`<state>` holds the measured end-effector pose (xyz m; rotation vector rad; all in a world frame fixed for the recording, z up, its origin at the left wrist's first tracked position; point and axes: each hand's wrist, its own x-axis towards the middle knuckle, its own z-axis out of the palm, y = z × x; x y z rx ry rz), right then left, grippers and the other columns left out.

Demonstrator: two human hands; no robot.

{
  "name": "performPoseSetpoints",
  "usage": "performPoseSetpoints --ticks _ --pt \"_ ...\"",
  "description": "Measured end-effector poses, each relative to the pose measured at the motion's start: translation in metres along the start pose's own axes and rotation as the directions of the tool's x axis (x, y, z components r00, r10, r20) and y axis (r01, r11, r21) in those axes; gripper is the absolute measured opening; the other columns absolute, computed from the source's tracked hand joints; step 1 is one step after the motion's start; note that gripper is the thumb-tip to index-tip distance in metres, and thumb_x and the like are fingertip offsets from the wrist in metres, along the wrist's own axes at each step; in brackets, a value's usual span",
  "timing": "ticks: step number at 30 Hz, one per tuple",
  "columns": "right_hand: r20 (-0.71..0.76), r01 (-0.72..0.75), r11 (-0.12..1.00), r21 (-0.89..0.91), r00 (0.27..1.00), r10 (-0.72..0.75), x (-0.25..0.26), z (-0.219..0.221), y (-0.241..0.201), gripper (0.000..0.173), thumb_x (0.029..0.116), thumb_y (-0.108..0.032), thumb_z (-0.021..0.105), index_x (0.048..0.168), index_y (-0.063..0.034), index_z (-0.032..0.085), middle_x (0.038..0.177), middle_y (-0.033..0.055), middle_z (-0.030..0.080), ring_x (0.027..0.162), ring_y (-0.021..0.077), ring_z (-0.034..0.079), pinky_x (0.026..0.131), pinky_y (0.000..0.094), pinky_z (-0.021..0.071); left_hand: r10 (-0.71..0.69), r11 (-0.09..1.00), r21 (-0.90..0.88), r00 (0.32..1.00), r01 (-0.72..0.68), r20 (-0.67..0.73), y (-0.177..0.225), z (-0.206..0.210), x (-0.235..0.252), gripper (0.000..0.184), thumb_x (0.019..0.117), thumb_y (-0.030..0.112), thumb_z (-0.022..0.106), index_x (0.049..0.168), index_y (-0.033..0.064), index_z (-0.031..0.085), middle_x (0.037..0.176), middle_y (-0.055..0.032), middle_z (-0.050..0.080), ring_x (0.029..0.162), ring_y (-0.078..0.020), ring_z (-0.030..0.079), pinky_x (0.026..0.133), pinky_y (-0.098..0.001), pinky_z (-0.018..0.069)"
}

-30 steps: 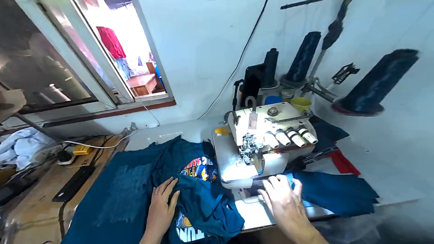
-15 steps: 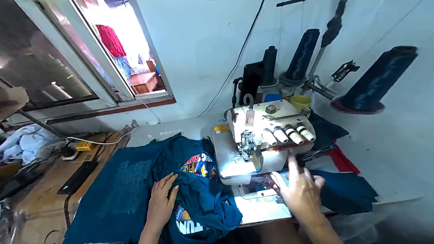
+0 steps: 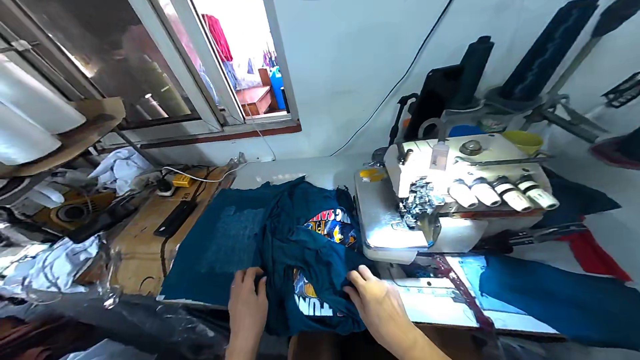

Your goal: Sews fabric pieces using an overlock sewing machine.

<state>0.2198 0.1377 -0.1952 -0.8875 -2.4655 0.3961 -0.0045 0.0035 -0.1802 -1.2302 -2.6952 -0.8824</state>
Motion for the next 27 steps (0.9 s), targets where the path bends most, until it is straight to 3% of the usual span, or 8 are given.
performPoseSetpoints --ticks 5,8,13,16,18,20,24,27 --pt "-0.353 0.074 0.964 0.254 0.935 0.021 0.007 -0.004 -0.009 0.018 0.0984 -0.015 0.058 0.090 -0.0055 0.070 0.081 0.0044 0.067 0.065 0.0101 0.065 0.060 0.0237 0.0563 0.011 0.956 -0.283 0.974 -0.077 -0.226 -0.042 -0.035 0.011 0.019 0.0987 0.005 0.058 0.106 -0.0098 0.067 0.099 -0.0202 0.069 0.089 -0.0248 0.068 0.084 -0.0432 0.0570" --pt "-0.496 0.035 0.991 0.127 0.868 0.033 0.016 -0.019 -0.011 0.018 0.0952 -0.012 0.058 0.087 -0.0032 0.070 0.074 0.0058 0.066 0.057 0.0100 0.062 0.053 0.0222 0.0539 -0.058 0.961 -0.276 0.951 -0.029 -0.304 -0.062 -0.061 0.030 0.017 0.0988 0.006 0.057 0.104 -0.0077 0.065 0.093 -0.0124 0.066 0.082 -0.0116 0.062 0.078 -0.0297 0.0532" --pt "-0.503 -0.154 0.970 -0.189 0.864 0.040 0.014 -0.009 -0.005 0.025 0.0949 -0.014 0.054 0.098 0.0004 0.074 0.060 0.0093 0.063 0.045 0.0262 0.062 0.039 0.0417 0.0475 -0.011 1.000 0.001 0.987 0.011 -0.160 -0.065 -0.050 0.031 0.028 0.0955 0.005 0.066 0.120 -0.0080 0.064 0.123 -0.0354 0.058 0.114 -0.0546 0.058 0.096 -0.0686 0.0464" --pt "-0.481 0.104 0.995 -0.006 0.872 -0.094 -0.002 0.001 -0.009 0.026 0.0975 -0.013 0.050 0.097 -0.0028 0.074 0.073 0.0074 0.065 0.059 0.0172 0.062 0.052 0.0294 0.0505 0.190 0.967 -0.127 0.955 -0.223 -0.228 -0.053 -0.036 0.006 0.024 0.0984 0.021 0.060 0.104 0.0004 0.071 0.098 -0.0144 0.069 0.089 -0.0250 0.068 0.080 -0.0421 0.0578" --pt "-0.377 0.293 0.928 0.228 0.906 -0.194 -0.007 0.011 -0.008 0.025 0.0982 -0.008 0.047 0.099 -0.0068 0.072 0.096 0.0093 0.069 0.087 0.0141 0.066 0.077 0.0225 0.0557 0.300 0.906 -0.257 0.939 -0.336 -0.171 -0.046 -0.022 -0.004 0.026 0.1013 0.024 0.056 0.099 0.0049 0.073 0.094 -0.0052 0.071 0.091 -0.0138 0.068 0.086 -0.0345 0.0569" --pt "-0.256 0.292 0.891 0.349 0.944 -0.210 -0.004 0.020 -0.006 0.028 0.0967 -0.002 0.046 0.099 -0.0078 0.073 0.119 0.0132 0.070 0.109 0.0184 0.068 0.095 0.0273 0.0558 0.361 0.911 -0.172 0.926 -0.376 -0.113 -0.045 -0.008 -0.009 0.021 0.0985 0.021 0.058 0.100 0.0089 0.075 0.099 -0.0048 0.073 0.097 -0.0225 0.068 0.089 -0.0479 0.0520" --pt "-0.116 -0.038 0.992 0.116 0.992 0.051 0.009 0.015 -0.001 0.030 0.0924 0.004 0.055 0.115 -0.0007 0.074 0.132 0.0217 0.065 0.114 0.0427 0.066 0.093 0.0562 0.0548 0.295 0.953 -0.070 0.955 -0.295 -0.009 -0.053 -0.005 -0.015 0.021 0.0888 0.010 0.063 0.106 0.0087 0.074 0.105 -0.0091 0.071 0.095 -0.0298 0.068 0.086 -0.0572 0.0513" --pt "-0.197 -0.017 0.987 0.160 0.979 0.049 0.005 0.014 0.005 0.028 0.0925 -0.004 0.055 0.111 -0.0065 0.077 0.127 0.0179 0.068 0.114 0.0353 0.067 0.095 0.0477 0.0562 0.259 0.961 -0.088 0.965 -0.261 -0.029 -0.062 -0.004 -0.018 0.023 0.0876 0.014 0.062 0.106 0.0083 0.074 0.101 -0.0093 0.069 0.092 -0.0294 0.067 0.081 -0.0524 0.0537"
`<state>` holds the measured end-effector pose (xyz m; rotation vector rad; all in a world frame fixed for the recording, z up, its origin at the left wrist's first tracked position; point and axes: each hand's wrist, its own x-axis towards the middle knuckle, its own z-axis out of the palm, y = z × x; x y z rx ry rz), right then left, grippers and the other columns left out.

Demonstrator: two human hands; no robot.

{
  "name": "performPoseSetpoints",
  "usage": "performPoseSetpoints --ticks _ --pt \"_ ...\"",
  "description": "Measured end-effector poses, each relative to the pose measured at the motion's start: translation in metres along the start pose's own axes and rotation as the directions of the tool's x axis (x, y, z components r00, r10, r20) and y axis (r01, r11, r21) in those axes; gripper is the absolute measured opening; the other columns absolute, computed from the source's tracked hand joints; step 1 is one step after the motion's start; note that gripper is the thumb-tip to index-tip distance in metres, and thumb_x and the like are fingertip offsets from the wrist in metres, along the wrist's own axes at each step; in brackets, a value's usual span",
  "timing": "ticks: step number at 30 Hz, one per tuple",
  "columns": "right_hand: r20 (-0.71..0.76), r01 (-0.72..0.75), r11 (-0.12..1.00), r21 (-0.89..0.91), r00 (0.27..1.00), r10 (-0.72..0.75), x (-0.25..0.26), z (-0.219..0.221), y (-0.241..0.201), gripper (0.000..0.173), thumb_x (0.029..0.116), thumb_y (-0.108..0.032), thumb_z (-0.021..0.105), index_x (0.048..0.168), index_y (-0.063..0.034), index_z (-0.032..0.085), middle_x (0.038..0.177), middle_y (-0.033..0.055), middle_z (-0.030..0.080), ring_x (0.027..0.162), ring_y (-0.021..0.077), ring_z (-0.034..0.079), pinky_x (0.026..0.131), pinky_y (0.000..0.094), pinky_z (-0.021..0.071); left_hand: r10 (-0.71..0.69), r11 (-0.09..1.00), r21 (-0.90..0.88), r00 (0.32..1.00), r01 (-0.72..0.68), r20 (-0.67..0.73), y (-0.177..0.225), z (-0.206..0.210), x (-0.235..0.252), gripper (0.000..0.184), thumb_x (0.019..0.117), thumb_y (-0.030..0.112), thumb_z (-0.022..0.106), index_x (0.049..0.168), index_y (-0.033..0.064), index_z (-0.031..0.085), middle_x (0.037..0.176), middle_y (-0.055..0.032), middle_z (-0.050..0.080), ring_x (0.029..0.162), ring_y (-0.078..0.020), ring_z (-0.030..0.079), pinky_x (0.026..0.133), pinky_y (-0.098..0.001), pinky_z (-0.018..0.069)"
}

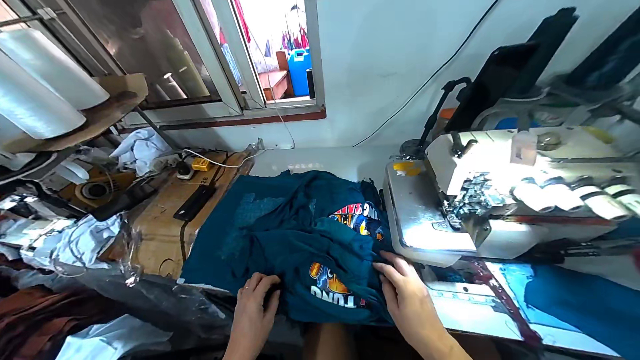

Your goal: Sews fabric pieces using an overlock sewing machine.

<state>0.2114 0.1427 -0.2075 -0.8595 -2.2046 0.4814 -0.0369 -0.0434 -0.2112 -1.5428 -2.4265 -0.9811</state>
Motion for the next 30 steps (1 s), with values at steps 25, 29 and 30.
performPoseSetpoints --ticks 25,29,30 --pt "-0.267 0.251 0.955 0.159 0.942 -0.203 0.061 -0.082 -0.045 0.014 0.0963 -0.011 0.058 0.096 -0.0047 0.071 0.095 0.0076 0.065 0.074 0.0154 0.063 0.062 0.0308 0.0564 0.093 0.972 0.230 0.970 -0.040 -0.224 0.008 -0.022 -0.002 0.019 0.0933 0.005 0.057 0.100 -0.0051 0.072 0.100 -0.0230 0.072 0.094 -0.0431 0.071 0.083 -0.0616 0.0553" --pt "-0.437 0.340 0.922 0.185 0.869 -0.233 0.079 -0.127 -0.070 0.017 0.1011 -0.011 0.055 0.104 -0.0001 0.068 0.102 0.0106 0.063 0.080 0.0124 0.063 0.067 0.0253 0.0560 0.081 0.988 0.157 0.867 -0.003 -0.492 0.065 -0.090 0.022 0.025 0.1002 0.003 0.050 0.115 -0.0146 0.061 0.095 -0.0306 0.066 0.078 -0.0403 0.067 0.070 -0.0551 0.0560" --pt "-0.416 0.389 0.903 0.184 0.863 -0.287 0.078 -0.134 -0.077 0.017 0.1012 -0.011 0.055 0.104 0.0000 0.068 0.104 0.0110 0.063 0.081 0.0130 0.062 0.069 0.0258 0.0558 0.105 0.985 0.170 0.806 -0.005 -0.583 0.076 -0.114 0.027 0.028 0.1024 0.005 0.047 0.117 -0.0163 0.058 0.101 -0.0331 0.065 0.086 -0.0403 0.067 0.077 -0.0534 0.0556"
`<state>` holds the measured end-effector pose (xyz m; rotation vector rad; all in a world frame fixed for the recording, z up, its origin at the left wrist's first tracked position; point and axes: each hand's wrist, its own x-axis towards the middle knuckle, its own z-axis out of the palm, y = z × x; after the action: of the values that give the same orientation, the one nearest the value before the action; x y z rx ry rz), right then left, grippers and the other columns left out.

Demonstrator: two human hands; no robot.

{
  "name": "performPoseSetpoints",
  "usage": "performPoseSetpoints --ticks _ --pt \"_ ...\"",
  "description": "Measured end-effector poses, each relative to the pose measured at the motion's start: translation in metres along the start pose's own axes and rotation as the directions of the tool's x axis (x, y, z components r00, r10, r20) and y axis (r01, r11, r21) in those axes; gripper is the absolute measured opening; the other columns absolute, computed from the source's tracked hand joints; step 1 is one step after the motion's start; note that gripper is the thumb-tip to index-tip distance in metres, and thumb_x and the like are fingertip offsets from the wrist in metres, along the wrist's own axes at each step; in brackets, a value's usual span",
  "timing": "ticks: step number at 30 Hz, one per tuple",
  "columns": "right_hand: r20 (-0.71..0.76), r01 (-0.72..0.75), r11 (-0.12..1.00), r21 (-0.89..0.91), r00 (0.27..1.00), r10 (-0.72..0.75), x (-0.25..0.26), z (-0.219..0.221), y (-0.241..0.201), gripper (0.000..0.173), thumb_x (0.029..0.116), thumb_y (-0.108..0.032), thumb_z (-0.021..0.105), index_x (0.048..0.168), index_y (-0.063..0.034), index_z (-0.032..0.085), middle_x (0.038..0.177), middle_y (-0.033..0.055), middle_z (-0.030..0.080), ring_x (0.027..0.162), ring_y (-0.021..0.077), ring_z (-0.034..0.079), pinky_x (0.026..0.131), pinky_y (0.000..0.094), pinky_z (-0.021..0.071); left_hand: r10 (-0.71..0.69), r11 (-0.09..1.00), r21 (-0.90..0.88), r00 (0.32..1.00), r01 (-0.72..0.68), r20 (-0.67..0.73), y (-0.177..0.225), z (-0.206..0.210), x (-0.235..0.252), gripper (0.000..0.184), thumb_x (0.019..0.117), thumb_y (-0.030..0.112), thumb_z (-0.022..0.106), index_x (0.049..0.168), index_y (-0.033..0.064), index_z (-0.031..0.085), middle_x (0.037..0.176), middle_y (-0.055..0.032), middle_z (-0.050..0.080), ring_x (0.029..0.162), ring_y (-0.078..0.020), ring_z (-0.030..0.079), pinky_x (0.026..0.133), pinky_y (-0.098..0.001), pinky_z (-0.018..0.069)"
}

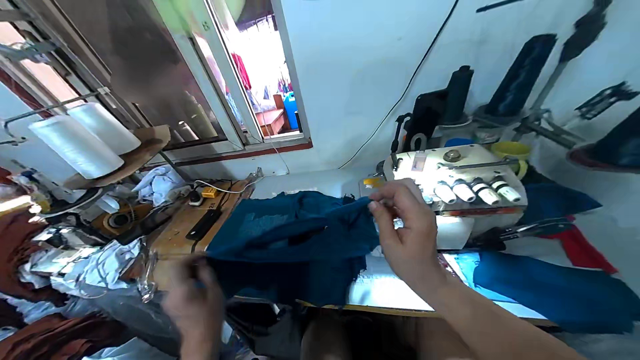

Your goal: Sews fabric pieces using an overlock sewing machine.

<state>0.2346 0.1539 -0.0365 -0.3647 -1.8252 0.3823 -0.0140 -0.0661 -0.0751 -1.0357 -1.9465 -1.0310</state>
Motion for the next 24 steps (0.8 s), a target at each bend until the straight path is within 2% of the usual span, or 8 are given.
performPoseSetpoints --ticks 4,9,13,16,18,20,22,24 --pt "0.357 0.073 0.997 -0.039 0.933 -0.054 0.031 -0.036 -0.018 0.013 0.1010 -0.011 0.058 0.103 -0.0052 0.069 0.097 0.0080 0.067 0.077 0.0183 0.067 0.064 0.0375 0.0578 0.112 0.994 0.043 0.937 -0.103 -0.330 -0.005 -0.053 0.056 0.035 0.1078 0.013 0.042 0.118 -0.0166 0.058 0.115 -0.0309 0.062 0.108 -0.0327 0.063 0.097 -0.0417 0.0508" --pt "-0.053 0.020 0.991 -0.135 0.998 -0.028 0.069 -0.074 -0.009 0.017 0.1013 -0.012 0.055 0.108 -0.0004 0.066 0.103 0.0126 0.059 0.086 0.0148 0.059 0.075 0.0294 0.0517 0.302 0.946 0.122 0.953 -0.299 -0.008 0.022 -0.066 0.092 0.034 0.1071 0.021 0.045 0.116 -0.0071 0.062 0.113 -0.0298 0.063 0.111 -0.0504 0.056 0.098 -0.0681 0.0370" --pt "0.387 0.177 0.978 -0.106 0.914 -0.123 0.063 -0.067 -0.014 0.010 0.0976 -0.011 0.061 0.098 -0.0059 0.070 0.093 0.0082 0.061 0.079 0.0208 0.064 0.067 0.0409 0.0566 0.184 0.980 0.074 0.982 -0.186 0.033 -0.010 -0.084 0.112 0.036 0.1077 0.024 0.047 0.120 -0.0055 0.062 0.115 -0.0252 0.064 0.110 -0.0397 0.060 0.098 -0.0572 0.0446" --pt "0.210 0.057 0.976 -0.209 0.978 -0.013 0.076 -0.076 -0.006 0.013 0.0999 -0.008 0.060 0.106 0.0003 0.068 0.100 0.0169 0.060 0.084 0.0281 0.063 0.074 0.0472 0.0540 0.218 0.975 -0.008 0.961 -0.220 0.172 0.011 -0.083 0.104 0.035 0.1046 0.022 0.047 0.111 -0.0079 0.063 0.105 -0.0248 0.064 0.099 -0.0391 0.061 0.090 -0.0600 0.0463" --pt "0.225 -0.001 0.988 -0.151 0.974 0.036 0.079 -0.079 -0.013 0.012 0.1009 -0.010 0.058 0.106 -0.0036 0.067 0.099 0.0101 0.060 0.075 0.0174 0.060 0.067 0.0357 0.0544 0.173 0.983 -0.095 0.962 -0.156 0.209 0.022 -0.092 0.103 0.028 0.1026 0.015 0.051 0.109 -0.0090 0.063 0.102 -0.0192 0.064 0.093 -0.0246 0.062 0.085 -0.0451 0.0506" --pt "0.406 -0.169 0.975 0.143 0.909 0.098 0.084 -0.086 -0.027 0.010 0.1030 -0.007 0.055 0.103 -0.0054 0.064 0.090 0.0025 0.066 0.054 0.0073 0.062 0.050 0.0245 0.0579 0.062 0.933 -0.358 0.972 0.024 0.225 0.041 -0.107 0.104 0.013 0.0979 0.000 0.048 0.103 -0.0050 0.059 0.091 -0.0038 0.060 0.077 -0.0041 0.058 0.073 -0.0208 0.0507" --pt "0.505 -0.387 0.785 0.484 0.856 0.111 0.094 -0.088 -0.029 0.013 0.1049 -0.003 0.046 0.103 -0.0076 0.059 0.084 -0.0015 0.068 0.057 0.0058 0.066 0.054 0.0235 0.0604 -0.024 0.734 -0.647 0.960 0.206 0.279 0.052 -0.112 0.105 0.024 0.0987 -0.002 0.039 0.093 0.0104 0.059 0.082 0.0073 0.065 0.061 0.0025 0.057 0.056 -0.0112 0.0483" --pt "0.586 -0.516 0.635 0.575 0.801 0.119 0.103 -0.067 -0.021 0.015 0.1055 -0.001 0.042 0.103 -0.0092 0.055 0.087 -0.0003 0.069 0.073 0.0107 0.072 0.070 0.0303 0.0641 -0.059 0.655 -0.683 0.924 0.322 0.379 0.059 -0.102 0.111 0.030 0.1024 0.003 0.035 0.092 0.0175 0.059 0.077 0.0110 0.064 0.062 0.0028 0.058 0.059 -0.0125 0.0500"
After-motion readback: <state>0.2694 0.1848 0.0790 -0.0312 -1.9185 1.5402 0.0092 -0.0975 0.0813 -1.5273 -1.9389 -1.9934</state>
